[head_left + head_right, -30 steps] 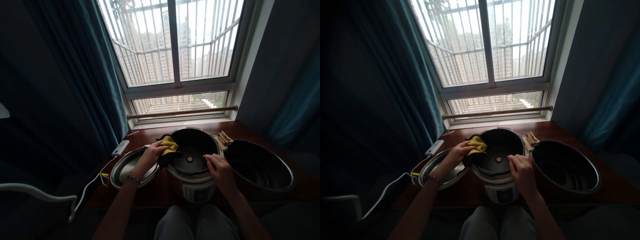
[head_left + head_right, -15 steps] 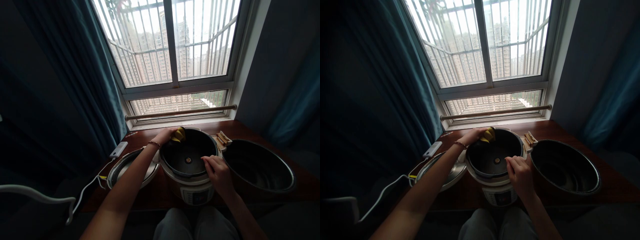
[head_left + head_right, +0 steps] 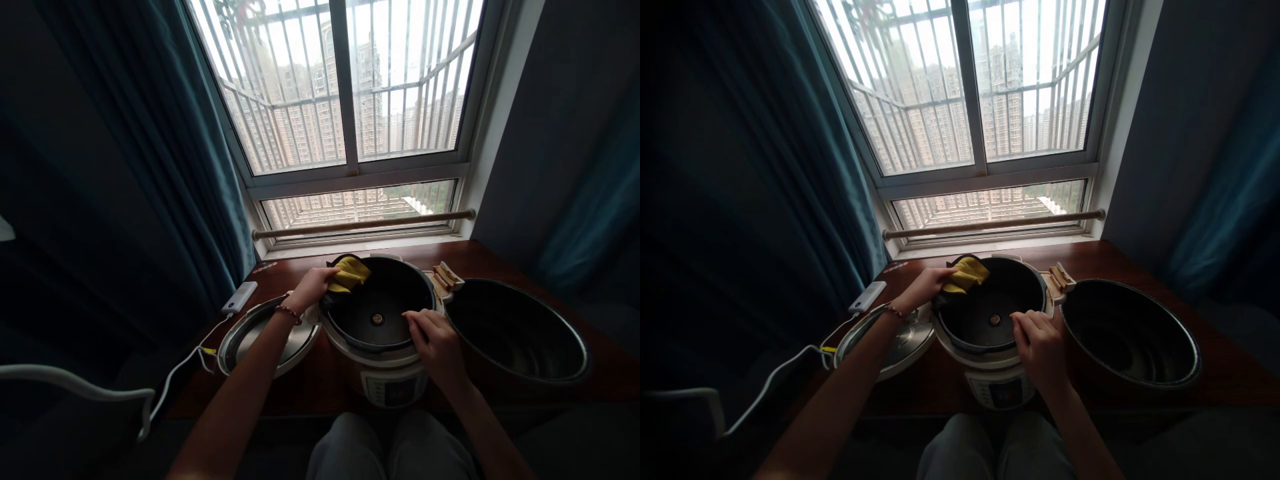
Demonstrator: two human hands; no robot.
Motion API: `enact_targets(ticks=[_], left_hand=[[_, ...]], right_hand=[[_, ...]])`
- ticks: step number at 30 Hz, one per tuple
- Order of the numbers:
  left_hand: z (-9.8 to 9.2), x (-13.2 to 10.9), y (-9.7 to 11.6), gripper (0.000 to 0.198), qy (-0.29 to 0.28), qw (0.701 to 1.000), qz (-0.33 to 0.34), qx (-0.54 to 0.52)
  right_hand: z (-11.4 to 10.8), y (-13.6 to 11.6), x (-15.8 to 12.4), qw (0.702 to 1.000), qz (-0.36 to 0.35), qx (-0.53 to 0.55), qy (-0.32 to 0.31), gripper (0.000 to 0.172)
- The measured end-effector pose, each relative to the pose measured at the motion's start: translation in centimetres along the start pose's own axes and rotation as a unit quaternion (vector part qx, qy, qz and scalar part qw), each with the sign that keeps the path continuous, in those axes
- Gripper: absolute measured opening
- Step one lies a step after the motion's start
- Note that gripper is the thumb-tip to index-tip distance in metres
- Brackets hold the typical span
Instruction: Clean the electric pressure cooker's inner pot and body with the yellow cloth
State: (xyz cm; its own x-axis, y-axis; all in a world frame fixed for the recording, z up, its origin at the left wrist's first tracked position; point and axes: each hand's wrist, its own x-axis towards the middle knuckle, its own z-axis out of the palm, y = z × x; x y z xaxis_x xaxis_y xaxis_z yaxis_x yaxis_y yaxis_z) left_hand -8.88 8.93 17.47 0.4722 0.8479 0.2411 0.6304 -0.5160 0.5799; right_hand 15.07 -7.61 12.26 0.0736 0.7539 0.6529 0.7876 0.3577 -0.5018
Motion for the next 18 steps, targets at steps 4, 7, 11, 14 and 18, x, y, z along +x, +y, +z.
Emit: enact_targets(ticks=[4, 7, 11, 14, 18], left_hand=[[-0.7, -2.9, 0.6, 0.037, -0.009, 1.000, 0.004, 0.028], [-0.8, -4.4, 1.2, 0.039, 0.003, 0.999, 0.000, 0.043], [-0.7, -4.7, 1.5, 0.039, 0.005, 0.999, 0.006, 0.048], [-0.8, -4.5, 1.4, 0.039, 0.000, 0.999, 0.007, 0.051], [-0.9, -4.4, 1.3, 0.039, -0.004, 0.998, 0.012, 0.057]], right_hand=[[0.0, 0.0, -0.1, 1.000, 0.001, -0.003, -0.001, 0.021], [0.1, 0.0, -0.1, 1.000, 0.001, -0.005, -0.002, 0.022], [0.2, 0.0, -0.2, 1.000, 0.000, -0.007, -0.001, 0.022], [0.2, 0.1, -0.2, 1.000, -0.001, -0.008, 0.000, 0.021], [0.3, 0.2, -0.3, 1.000, -0.008, -0.004, 0.006, 0.019]])
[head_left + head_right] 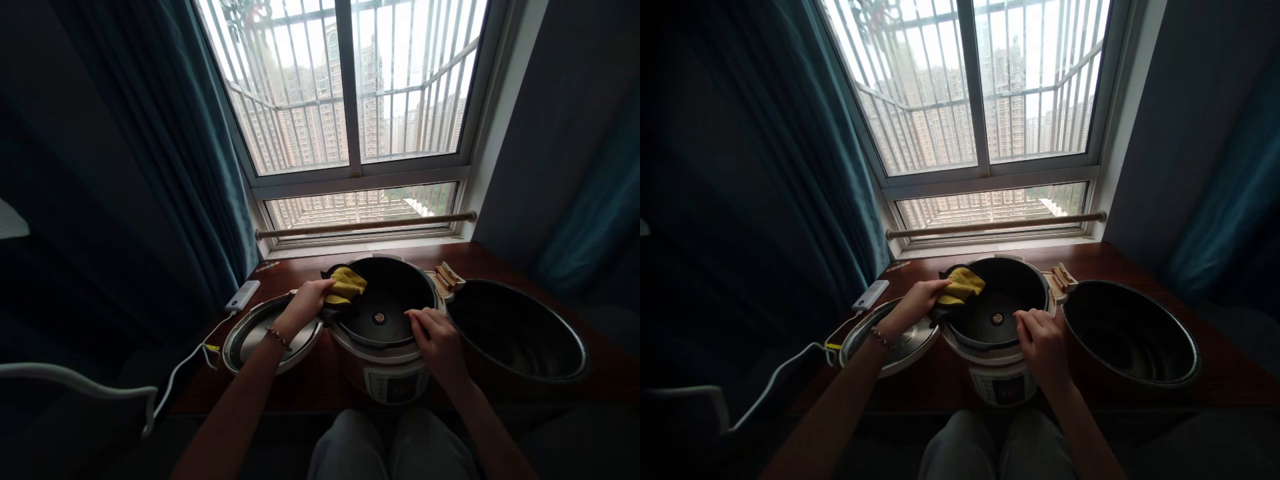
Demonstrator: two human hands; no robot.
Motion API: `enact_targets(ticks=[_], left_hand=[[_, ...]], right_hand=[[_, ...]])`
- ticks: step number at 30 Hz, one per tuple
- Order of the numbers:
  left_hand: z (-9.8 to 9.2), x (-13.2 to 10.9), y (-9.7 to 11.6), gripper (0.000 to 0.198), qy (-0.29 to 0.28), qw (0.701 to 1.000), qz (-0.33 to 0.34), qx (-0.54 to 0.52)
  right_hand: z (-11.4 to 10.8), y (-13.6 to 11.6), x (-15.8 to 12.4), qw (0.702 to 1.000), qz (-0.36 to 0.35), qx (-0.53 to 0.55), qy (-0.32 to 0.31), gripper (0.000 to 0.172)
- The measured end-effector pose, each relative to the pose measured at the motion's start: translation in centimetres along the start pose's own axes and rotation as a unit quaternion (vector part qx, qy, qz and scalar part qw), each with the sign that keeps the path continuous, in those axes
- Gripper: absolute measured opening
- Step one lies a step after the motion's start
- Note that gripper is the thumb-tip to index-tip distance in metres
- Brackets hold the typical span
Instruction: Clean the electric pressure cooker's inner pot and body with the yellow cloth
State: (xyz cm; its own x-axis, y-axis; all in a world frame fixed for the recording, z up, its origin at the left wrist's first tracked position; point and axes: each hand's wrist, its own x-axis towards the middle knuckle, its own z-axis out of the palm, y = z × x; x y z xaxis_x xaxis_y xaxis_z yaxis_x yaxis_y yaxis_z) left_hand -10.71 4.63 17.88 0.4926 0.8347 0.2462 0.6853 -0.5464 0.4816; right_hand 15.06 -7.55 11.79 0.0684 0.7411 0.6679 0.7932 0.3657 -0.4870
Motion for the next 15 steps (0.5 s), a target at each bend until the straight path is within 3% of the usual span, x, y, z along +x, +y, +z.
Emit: enact_targets(ticks=[15], left_hand=[[0.01, -0.29, -0.49, 0.038, 0.014, 0.999, 0.022, -0.038]], right_hand=[[-0.01, -0.08, 0.05, 1.000, -0.007, 0.002, 0.004, 0.016]])
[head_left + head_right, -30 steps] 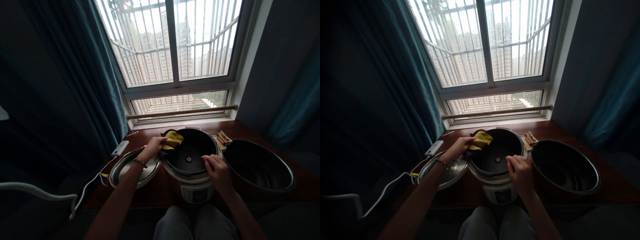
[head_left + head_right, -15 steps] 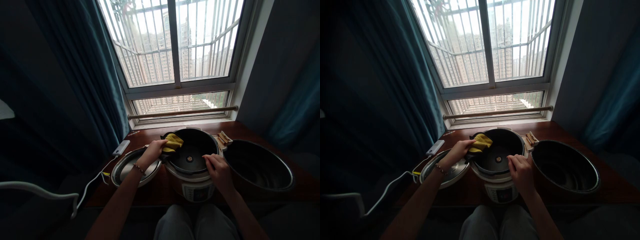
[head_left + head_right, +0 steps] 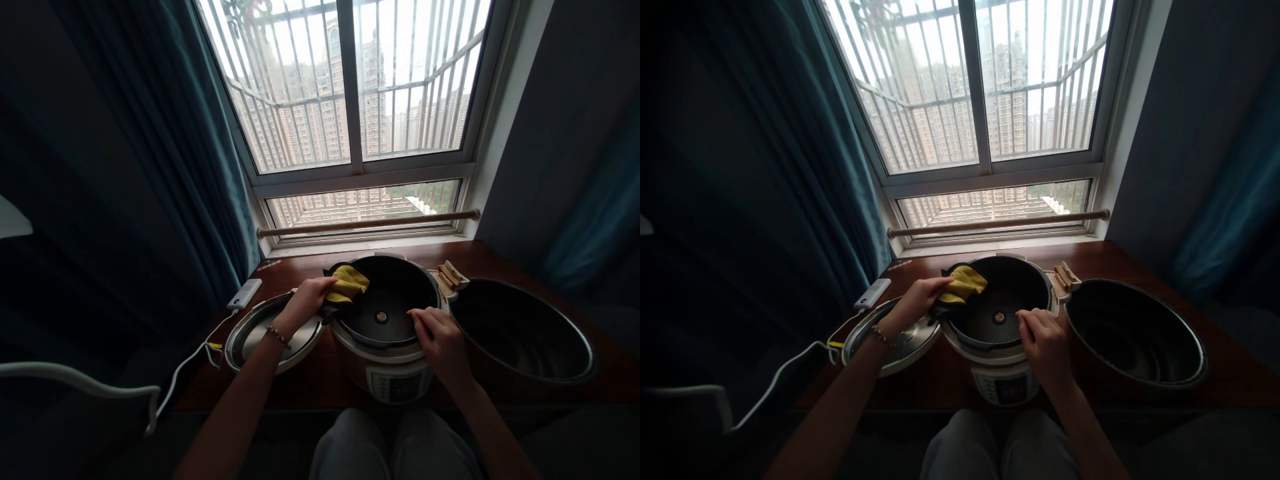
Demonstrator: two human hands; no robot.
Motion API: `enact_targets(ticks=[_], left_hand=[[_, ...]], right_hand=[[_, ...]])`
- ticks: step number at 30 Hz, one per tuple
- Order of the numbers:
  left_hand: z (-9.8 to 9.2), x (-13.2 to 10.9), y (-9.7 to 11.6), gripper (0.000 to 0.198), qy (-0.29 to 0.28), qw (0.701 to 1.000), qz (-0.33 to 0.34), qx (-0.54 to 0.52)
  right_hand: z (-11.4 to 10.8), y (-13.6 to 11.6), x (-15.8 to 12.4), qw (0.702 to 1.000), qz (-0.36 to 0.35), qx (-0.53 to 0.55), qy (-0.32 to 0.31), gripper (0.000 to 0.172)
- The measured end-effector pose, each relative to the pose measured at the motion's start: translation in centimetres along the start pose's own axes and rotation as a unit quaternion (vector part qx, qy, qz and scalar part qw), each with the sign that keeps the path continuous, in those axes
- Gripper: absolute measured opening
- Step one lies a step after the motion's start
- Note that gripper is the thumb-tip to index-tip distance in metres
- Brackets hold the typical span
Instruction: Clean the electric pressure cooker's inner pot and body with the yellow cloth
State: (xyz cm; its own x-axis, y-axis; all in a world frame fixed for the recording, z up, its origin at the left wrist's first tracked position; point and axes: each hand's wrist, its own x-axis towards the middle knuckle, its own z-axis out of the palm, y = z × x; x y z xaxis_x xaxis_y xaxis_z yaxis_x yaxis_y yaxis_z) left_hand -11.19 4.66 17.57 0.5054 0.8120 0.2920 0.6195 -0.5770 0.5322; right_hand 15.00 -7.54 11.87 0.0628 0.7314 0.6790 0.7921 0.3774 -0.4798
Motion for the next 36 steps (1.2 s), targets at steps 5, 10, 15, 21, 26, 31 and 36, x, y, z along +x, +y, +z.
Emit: enact_targets(ticks=[5, 10, 15, 21, 26, 31, 36], left_hand=[[-0.6, -0.7, 0.6, 0.035, 0.053, 0.998, 0.001, 0.023], [-0.9, -2.6, 2.4, 0.032, 0.049, 0.998, 0.000, 0.043], [0.8, -5.0, 4.1, 0.032, 0.090, 0.993, -0.007, 0.078], [2.6, -6.1, 6.1, 0.028, 0.122, 0.988, -0.031, 0.087], [4.5, -7.0, 9.0, 0.026, 0.127, 0.987, -0.017, 0.097], [6.7, -7.4, 11.1, 0.031, 0.148, 0.980, -0.018, 0.132], [8.3, -7.1, 13.2, 0.029, 0.141, 0.988, -0.010, 0.069]], right_hand=[[-0.1, -0.1, 0.0, 1.000, 0.003, -0.002, -0.004, 0.017], [0.0, -0.1, 0.0, 1.000, 0.001, -0.002, 0.000, 0.016], [0.1, 0.1, 0.0, 1.000, 0.000, -0.005, 0.002, 0.017], [0.1, 0.1, -0.1, 1.000, 0.008, -0.004, -0.001, 0.017], [0.1, -0.1, -0.1, 1.000, 0.013, -0.009, -0.001, 0.019], [-0.4, -0.1, 0.4, 0.999, 0.020, -0.028, -0.040, 0.022], [-1.1, -2.4, 1.7, 0.998, 0.051, -0.019, -0.010, 0.023]])
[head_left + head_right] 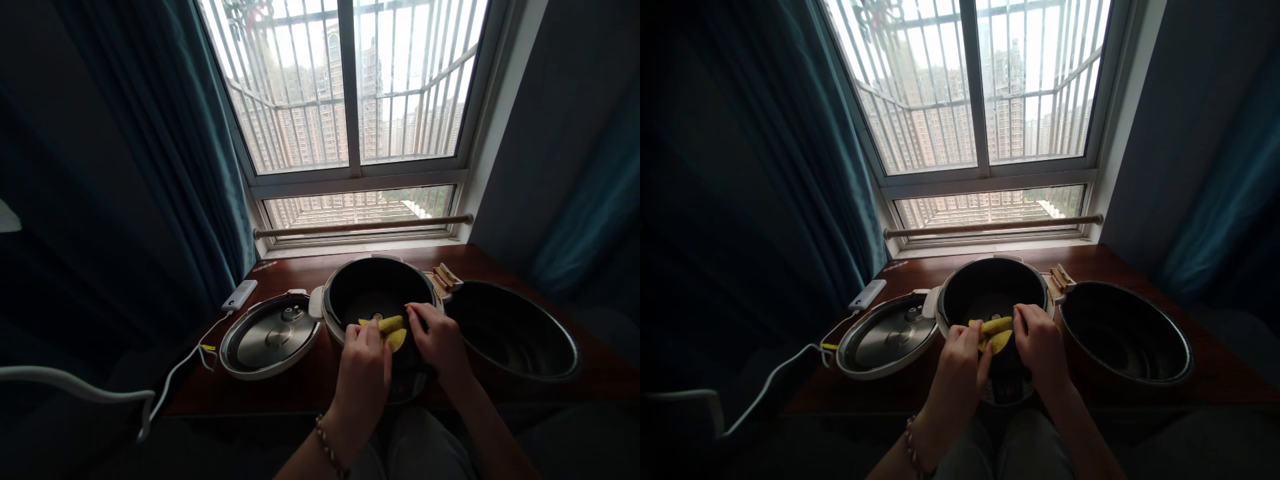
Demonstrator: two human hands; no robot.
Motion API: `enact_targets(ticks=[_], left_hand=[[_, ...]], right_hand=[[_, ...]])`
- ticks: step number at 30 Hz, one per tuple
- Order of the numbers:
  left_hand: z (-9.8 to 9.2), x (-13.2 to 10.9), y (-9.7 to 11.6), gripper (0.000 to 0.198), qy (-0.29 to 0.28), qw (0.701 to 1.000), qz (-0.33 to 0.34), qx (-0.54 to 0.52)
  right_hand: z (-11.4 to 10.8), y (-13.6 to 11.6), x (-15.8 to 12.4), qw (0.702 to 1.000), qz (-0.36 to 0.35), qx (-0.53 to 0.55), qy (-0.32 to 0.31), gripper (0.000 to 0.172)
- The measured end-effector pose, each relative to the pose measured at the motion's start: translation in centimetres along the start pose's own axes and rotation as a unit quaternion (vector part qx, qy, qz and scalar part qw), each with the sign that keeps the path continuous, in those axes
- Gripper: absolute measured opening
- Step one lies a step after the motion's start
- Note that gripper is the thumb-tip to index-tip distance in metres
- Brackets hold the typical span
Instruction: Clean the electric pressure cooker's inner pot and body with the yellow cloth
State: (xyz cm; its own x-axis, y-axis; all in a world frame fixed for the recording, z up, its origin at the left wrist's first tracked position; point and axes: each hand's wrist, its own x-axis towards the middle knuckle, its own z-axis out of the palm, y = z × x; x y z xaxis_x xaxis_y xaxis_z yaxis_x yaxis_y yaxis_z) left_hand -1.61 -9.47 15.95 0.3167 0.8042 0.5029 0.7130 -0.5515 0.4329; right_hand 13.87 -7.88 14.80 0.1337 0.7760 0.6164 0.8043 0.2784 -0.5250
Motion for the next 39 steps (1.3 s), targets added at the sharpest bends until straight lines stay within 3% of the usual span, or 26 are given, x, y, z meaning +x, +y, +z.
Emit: enact_targets(ticks=[2, 6, 9, 13, 18, 21, 28, 33, 39], left_hand=[[0.1, -0.3, 0.7, 0.029, 0.002, 0.999, 0.005, -0.045], [-0.7, -0.5, 0.0, 0.025, 0.008, 0.988, -0.032, -0.154], [-1.5, 0.4, -2.6, 0.022, 0.058, 0.985, -0.084, -0.136], [-1.3, 2.1, -7.3, 0.034, 0.146, 0.985, -0.085, -0.031], [0.5, 2.7, -11.5, 0.052, 0.093, 0.987, -0.127, -0.032], [1.3, 2.4, -12.2, 0.049, 0.073, 0.987, -0.133, -0.044], [1.6, 2.2, -11.8, 0.047, 0.102, 0.986, -0.124, -0.051], [1.6, 2.2, -11.8, 0.050, 0.096, 0.986, -0.126, -0.043], [1.7, 2.0, -11.8, 0.048, 0.110, 0.982, -0.137, -0.069]], right_hand=[[-0.1, -1.8, 0.2, 0.999, -0.021, 0.033, -0.011, 0.024], [0.4, -4.5, -0.2, 0.989, -0.053, 0.030, -0.135, 0.030], [0.8, -4.6, -0.9, 0.982, -0.074, -0.052, -0.168, 0.027], [0.6, -3.7, -1.3, 0.970, -0.128, -0.065, -0.195, 0.023], [-0.3, -2.6, -1.1, 0.965, -0.140, -0.045, -0.215, 0.020], [-1.1, -1.5, -0.7, 0.965, -0.136, -0.042, -0.222, 0.019], [-2.2, 4.0, 1.9, 0.965, -0.131, -0.015, -0.227, 0.021], [-0.3, 8.4, 4.8, 0.965, -0.137, -0.086, -0.205, 0.018], [2.4, 10.5, 9.1, 0.955, -0.152, -0.117, -0.225, 0.011]])
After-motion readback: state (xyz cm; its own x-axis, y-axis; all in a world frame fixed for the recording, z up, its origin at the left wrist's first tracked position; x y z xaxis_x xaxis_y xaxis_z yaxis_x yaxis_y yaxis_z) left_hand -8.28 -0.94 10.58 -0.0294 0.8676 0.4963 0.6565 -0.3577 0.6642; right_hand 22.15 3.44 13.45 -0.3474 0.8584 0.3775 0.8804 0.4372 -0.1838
